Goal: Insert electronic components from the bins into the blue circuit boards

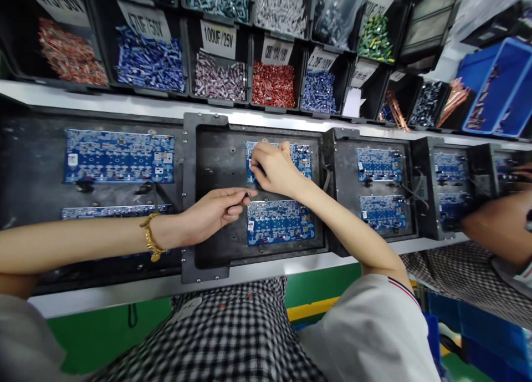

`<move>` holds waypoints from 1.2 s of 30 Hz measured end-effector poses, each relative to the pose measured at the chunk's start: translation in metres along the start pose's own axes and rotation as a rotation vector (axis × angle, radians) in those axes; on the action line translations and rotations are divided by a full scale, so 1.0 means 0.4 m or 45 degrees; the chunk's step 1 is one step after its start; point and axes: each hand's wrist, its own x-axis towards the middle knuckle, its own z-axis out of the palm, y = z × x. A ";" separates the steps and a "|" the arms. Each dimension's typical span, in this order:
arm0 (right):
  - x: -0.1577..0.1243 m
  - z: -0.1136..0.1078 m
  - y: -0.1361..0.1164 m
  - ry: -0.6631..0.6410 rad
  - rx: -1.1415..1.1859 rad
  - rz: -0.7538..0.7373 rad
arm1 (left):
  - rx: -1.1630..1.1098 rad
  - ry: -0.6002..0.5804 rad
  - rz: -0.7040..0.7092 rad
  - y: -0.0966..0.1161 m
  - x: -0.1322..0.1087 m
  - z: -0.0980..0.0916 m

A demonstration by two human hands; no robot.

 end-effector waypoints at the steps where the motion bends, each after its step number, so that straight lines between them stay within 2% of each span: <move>1: -0.001 0.002 -0.001 0.007 -0.029 -0.006 | -0.010 -0.001 -0.003 -0.001 0.002 -0.001; 5: -0.011 0.011 -0.006 0.042 -0.132 -0.012 | -0.051 0.006 -0.024 -0.011 0.011 -0.007; 8: -0.040 -0.004 -0.024 0.095 -0.036 0.036 | -0.058 0.019 -0.018 -0.020 0.012 -0.005; 11: -0.102 -0.042 -0.058 0.100 0.190 0.030 | -0.028 -0.027 0.022 -0.029 0.006 0.019; 14: -0.189 -0.080 -0.080 0.131 0.171 -0.008 | 0.035 -0.164 -0.009 -0.039 -0.004 0.062; 17: -0.277 -0.089 -0.062 0.202 -0.034 0.104 | 0.132 -0.253 -0.132 -0.048 -0.007 0.099; 21: -0.360 -0.047 0.005 0.209 -0.230 0.339 | 0.338 -0.231 -0.204 -0.062 0.012 0.105; 24: -0.380 -0.007 0.041 0.186 -0.245 0.408 | 0.436 -0.319 -0.147 -0.073 0.034 0.094; 26: -0.379 0.009 0.050 0.198 -0.241 0.424 | 0.398 -0.320 -0.125 -0.076 0.043 0.091; 30: -0.374 0.017 0.050 0.194 -0.226 0.429 | 0.279 -0.267 -0.151 -0.074 0.048 0.093; 36: -0.376 0.019 0.052 0.169 -0.249 0.442 | 0.302 -0.301 -0.108 -0.073 0.055 0.086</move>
